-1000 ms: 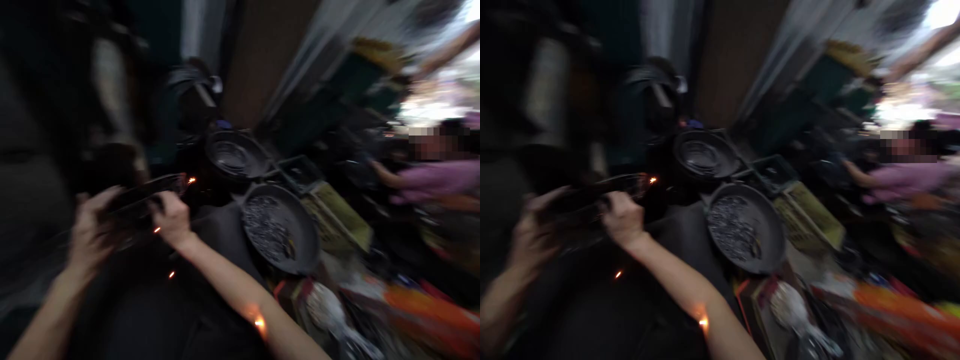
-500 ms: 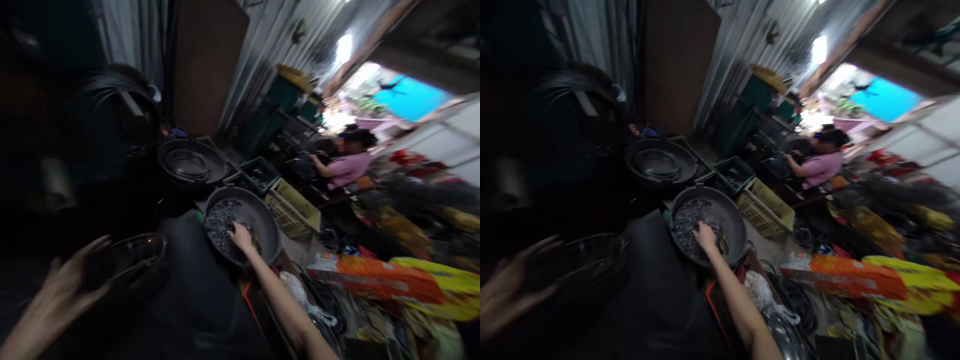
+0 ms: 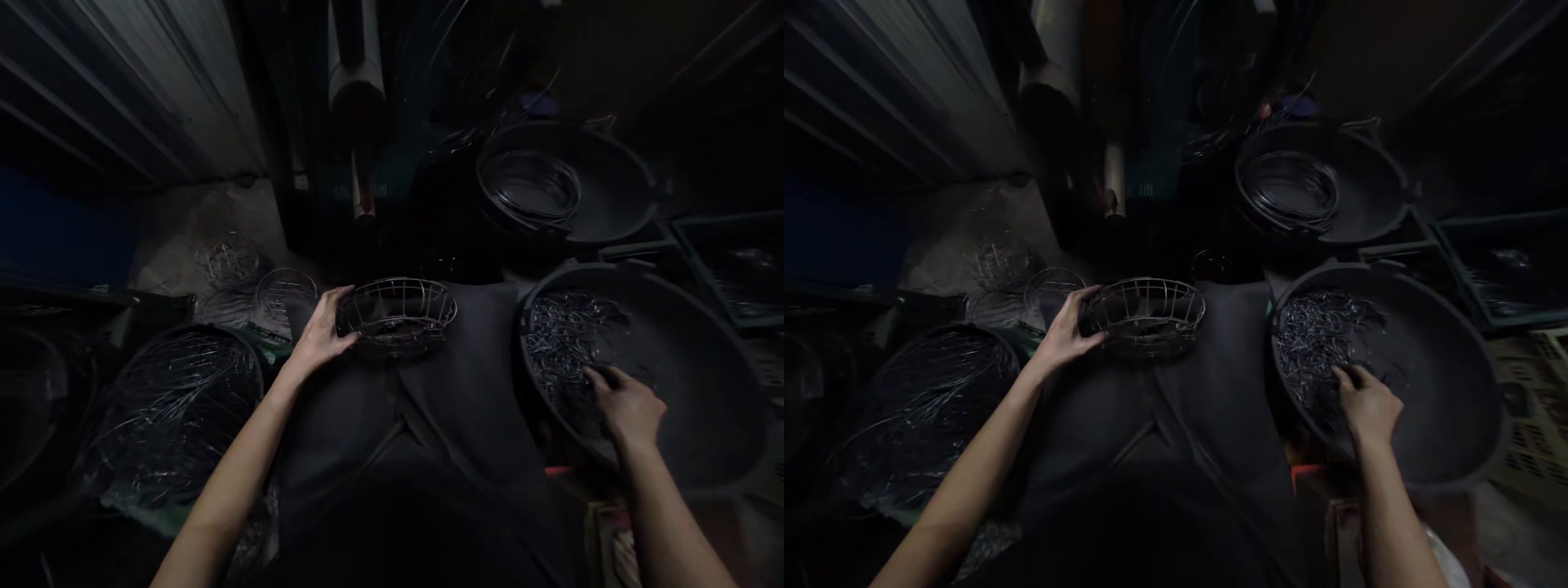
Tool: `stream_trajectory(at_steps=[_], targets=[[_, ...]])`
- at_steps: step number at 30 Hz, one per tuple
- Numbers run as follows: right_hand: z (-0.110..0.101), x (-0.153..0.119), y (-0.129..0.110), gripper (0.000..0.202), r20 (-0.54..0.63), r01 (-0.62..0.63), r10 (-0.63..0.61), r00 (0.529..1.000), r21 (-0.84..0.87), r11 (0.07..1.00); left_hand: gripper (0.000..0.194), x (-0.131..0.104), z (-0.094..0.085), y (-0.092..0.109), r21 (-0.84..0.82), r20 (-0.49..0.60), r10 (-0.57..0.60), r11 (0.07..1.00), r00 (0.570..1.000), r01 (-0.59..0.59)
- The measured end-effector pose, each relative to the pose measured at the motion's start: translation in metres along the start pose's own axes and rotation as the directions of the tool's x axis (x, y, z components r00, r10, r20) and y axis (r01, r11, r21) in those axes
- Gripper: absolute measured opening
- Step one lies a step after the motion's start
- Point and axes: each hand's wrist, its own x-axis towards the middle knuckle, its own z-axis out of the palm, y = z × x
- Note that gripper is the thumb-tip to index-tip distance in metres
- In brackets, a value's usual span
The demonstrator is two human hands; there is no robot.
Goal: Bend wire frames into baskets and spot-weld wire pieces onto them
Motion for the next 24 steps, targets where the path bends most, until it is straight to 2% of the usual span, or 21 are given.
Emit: stream_trajectory(at_steps=[2, 3, 4, 7, 10, 13, 15, 17, 20, 24], targets=[[-0.009, -0.018, -0.033, 0.010, 0.004, -0.038, 0.038, 0.999, 0.066, 0.997, 0.073, 0.003, 0.003, -0.001, -0.018, 0.000, -0.004, 1.000, 1.000, 0.004], [-0.012, -0.030, -0.055, 0.013, 0.030, -0.018, 0.014, 0.999, 0.143, 0.990, 0.075, 0.004, 0.004, -0.001, -0.027, -0.008, -0.011, 1.000, 1.000, 0.011], [-0.014, -0.043, -0.080, 0.020, 0.090, 0.048, -0.072, 0.993, 0.248, 0.968, 0.077, 0.004, 0.005, -0.001, -0.038, -0.022, -0.017, 0.999, 1.000, 0.016], [-0.015, -0.082, -0.151, 0.027, 0.261, 0.185, -0.353, 0.898, 0.506, 0.843, 0.081, 0.005, 0.000, 0.007, -0.040, -0.075, -0.004, 0.999, 0.997, 0.001], [-0.008, -0.108, -0.201, 0.028, 0.359, 0.151, -0.484, 0.798, 0.658, 0.738, 0.082, 0.009, -0.010, 0.023, 0.041, -0.084, 0.131, 0.991, 0.988, -0.128], [0.009, -0.112, -0.229, 0.029, 0.431, 0.106, -0.525, 0.734, 0.690, 0.716, 0.076, 0.017, -0.018, 0.040, 0.174, -0.047, 0.266, 0.951, 0.963, -0.254], [0.023, -0.107, -0.242, 0.028, 0.449, 0.132, -0.530, 0.719, 0.661, 0.739, 0.068, 0.021, -0.020, 0.047, 0.290, -0.027, 0.298, 0.916, 0.954, -0.278], [0.036, -0.102, -0.253, 0.026, 0.417, 0.192, -0.517, 0.748, 0.610, 0.769, 0.063, 0.022, -0.018, 0.050, 0.387, -0.027, 0.318, 0.877, 0.948, -0.283], [0.046, -0.103, -0.265, 0.024, 0.284, 0.309, -0.523, 0.804, 0.552, 0.774, 0.061, 0.023, -0.017, 0.050, 0.436, -0.042, 0.338, 0.853, 0.940, -0.287], [0.051, -0.115, -0.272, 0.021, 0.136, 0.414, -0.565, 0.814, 0.548, 0.727, 0.061, 0.025, -0.022, 0.047, 0.396, -0.059, 0.336, 0.872, 0.940, -0.287]])
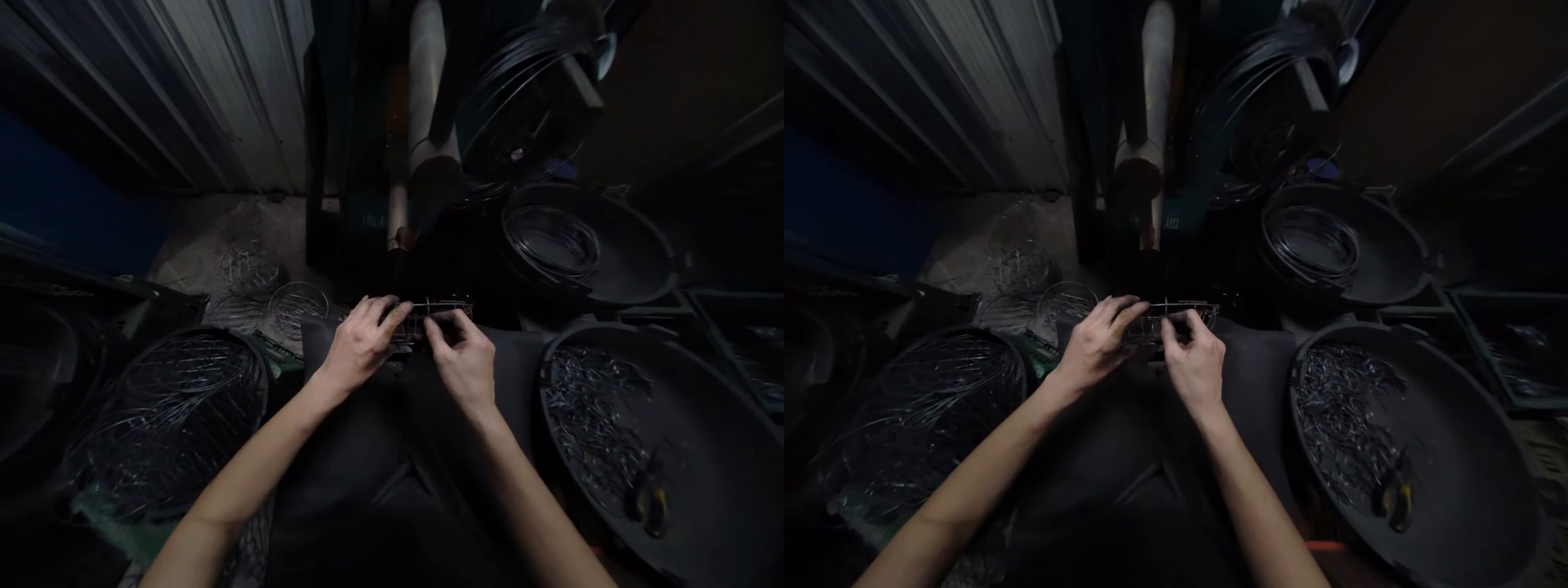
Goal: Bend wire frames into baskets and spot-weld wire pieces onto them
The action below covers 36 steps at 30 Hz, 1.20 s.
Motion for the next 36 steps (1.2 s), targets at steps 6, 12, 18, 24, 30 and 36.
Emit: stream_trajectory(at_steps=[6, 12, 18, 24, 30, 36], targets=[[0.014, 0.001, 0.007, 0.018, -0.097, 0.186, -0.194, 0.976, -0.086, 0.979, 0.059, 0.006, -0.004, -0.012, -0.070, -0.028, -0.027, 0.997, 0.999, 0.025], [0.026, 0.016, 0.010, 0.011, -0.150, 0.326, -0.346, 0.926, -0.146, 0.934, 0.056, 0.012, 0.001, -0.024, -0.069, -0.095, -0.025, 0.997, 0.995, 0.018], [0.035, 0.033, 0.009, 0.009, -0.182, 0.402, -0.448, 0.875, -0.242, 0.883, 0.058, 0.022, -0.001, -0.035, -0.093, -0.113, -0.038, 0.995, 0.993, 0.027], [0.038, 0.045, 0.005, 0.011, -0.183, 0.423, -0.471, 0.863, -0.248, 0.872, 0.058, 0.029, 0.000, -0.043, -0.101, -0.168, -0.030, 0.995, 0.985, 0.013], [0.041, 0.056, 0.002, 0.012, -0.178, 0.452, -0.492, 0.852, -0.223, 0.863, 0.054, 0.036, 0.003, -0.051, -0.111, -0.180, -0.040, 0.994, 0.983, 0.021], [0.043, 0.060, 0.003, 0.012, -0.172, 0.444, -0.488, 0.856, -0.238, 0.863, 0.053, 0.039, 0.003, -0.055, -0.098, -0.160, -0.051, 0.995, 0.986, 0.036]])
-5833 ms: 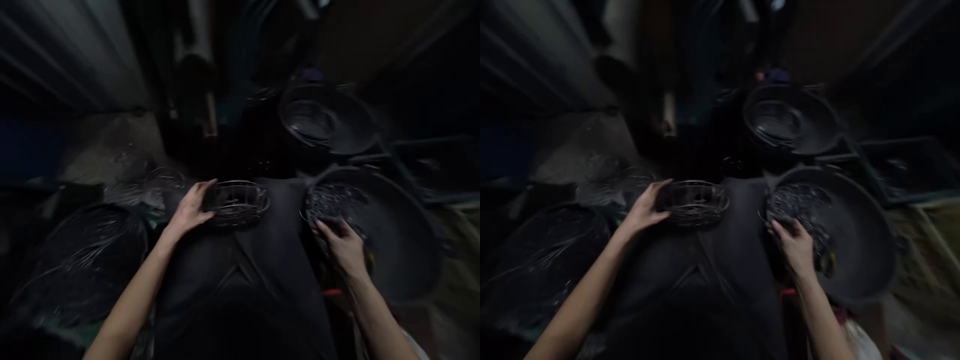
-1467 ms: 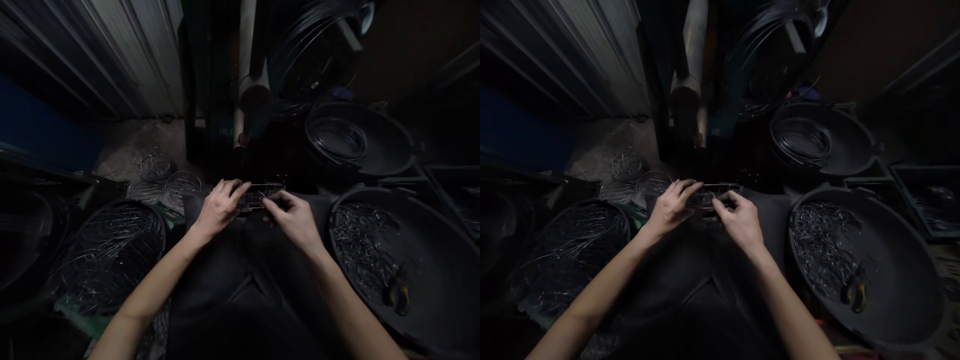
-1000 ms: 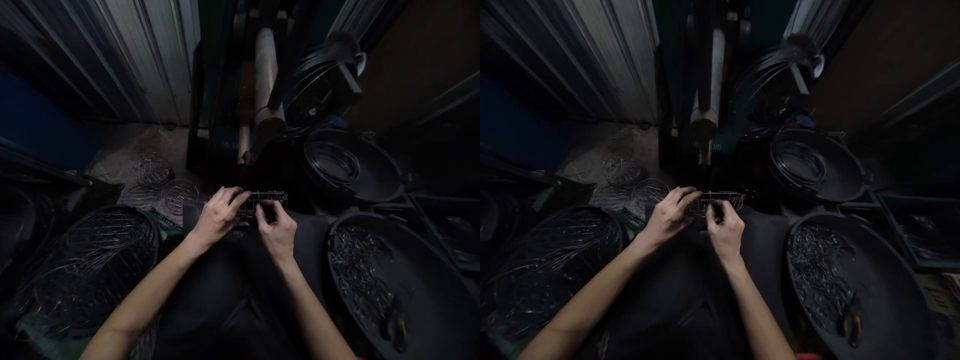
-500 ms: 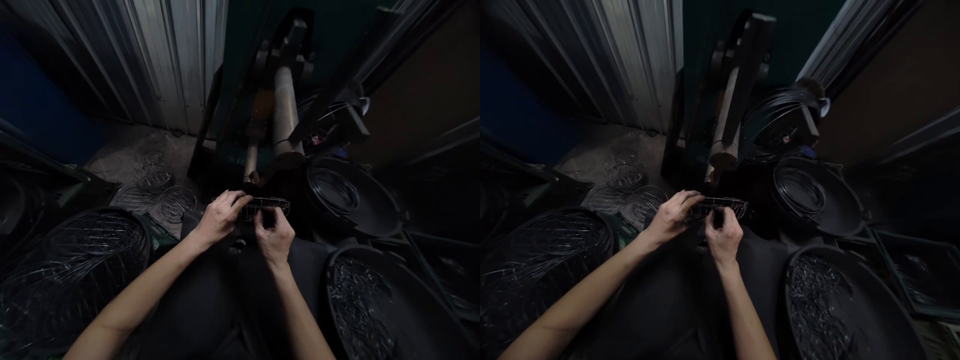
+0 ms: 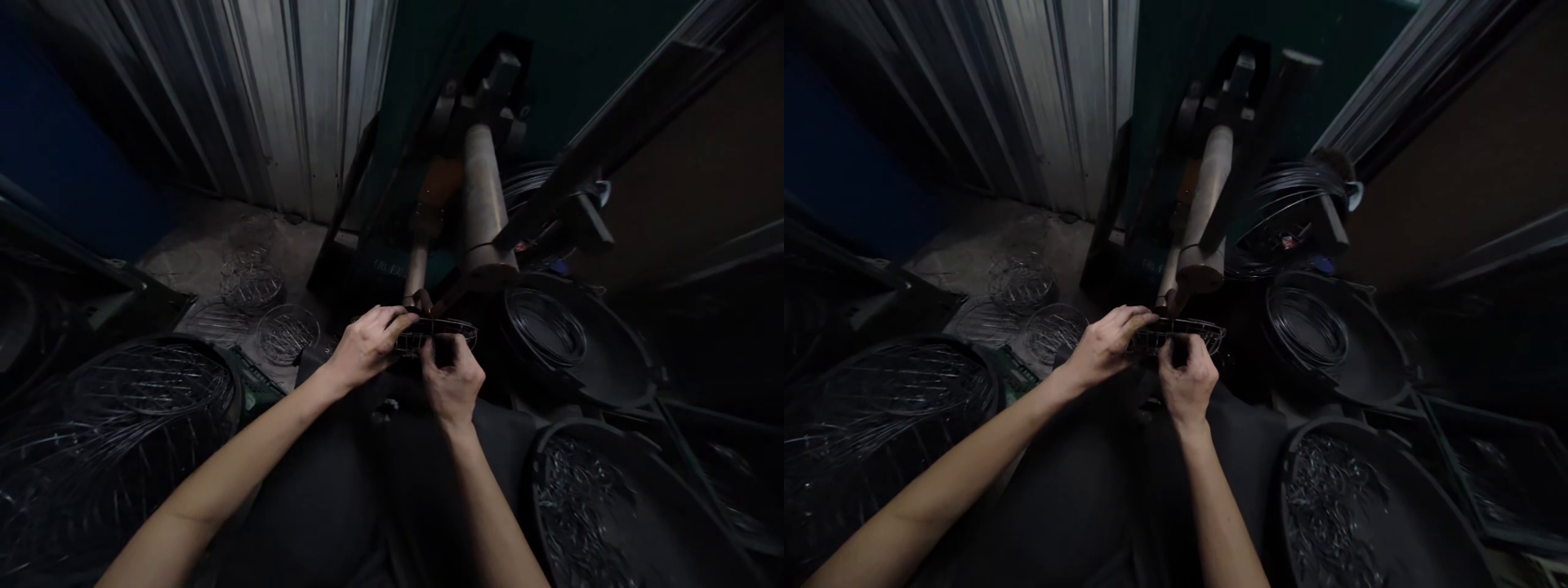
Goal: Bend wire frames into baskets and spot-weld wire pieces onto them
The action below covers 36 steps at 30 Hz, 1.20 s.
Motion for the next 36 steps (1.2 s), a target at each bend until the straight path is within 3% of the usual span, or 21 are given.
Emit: stream_trajectory(at_steps=[18, 36], targets=[[-0.0007, -0.0031, -0.0037, 0.014, -0.014, -0.049, 0.049, 0.999, -0.015, 0.999, 0.055, 0.0010, -0.0033, -0.0013, 0.053, -0.005, 0.049, 0.997, 0.999, -0.049], [-0.0005, -0.0011, -0.0042, 0.013, -0.023, -0.028, 0.028, 0.999, -0.008, 1.000, 0.055, 0.0021, -0.0032, -0.0031, 0.024, -0.007, 0.019, 1.000, 1.000, -0.019]])
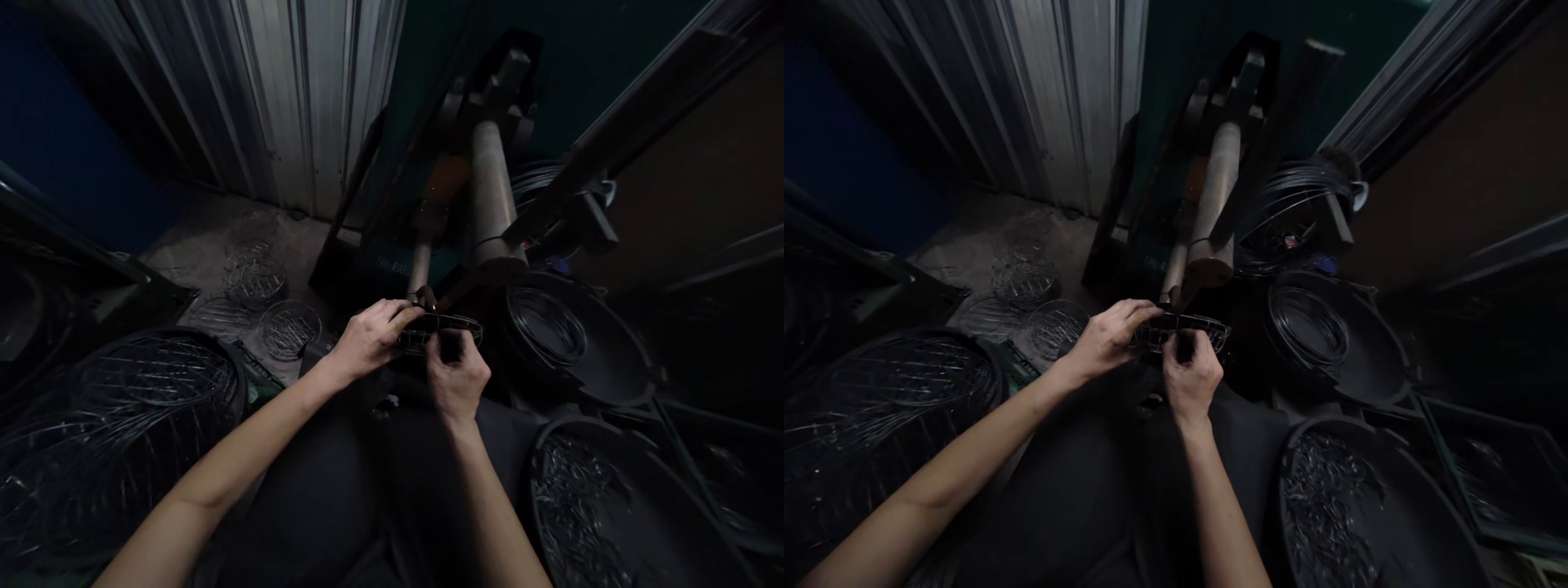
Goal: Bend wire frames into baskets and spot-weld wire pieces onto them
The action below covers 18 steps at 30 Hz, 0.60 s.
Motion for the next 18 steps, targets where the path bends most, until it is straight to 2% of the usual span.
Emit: stream_trajectory(at_steps=[9, 14, 18], targets=[[0.0040, 0.0041, 0.0020, 0.013, -0.029, 0.044, -0.044, 0.999, -0.003, 0.999, 0.052, 0.0029, 0.0048, -0.0062, 0.047, -0.030, 0.024, 0.999, 0.999, -0.022], [0.0085, 0.0012, 0.0015, 0.014, -0.010, -0.027, 0.028, 1.000, 0.069, 0.997, 0.051, 0.0034, 0.0056, -0.0073, 0.122, -0.047, 0.108, 0.987, 0.993, -0.101], [0.0101, -0.0002, -0.0003, 0.014, -0.016, -0.066, 0.068, 0.998, 0.114, 0.991, 0.047, 0.0058, 0.0057, -0.0066, 0.154, -0.045, 0.096, 0.984, 0.994, -0.088]])
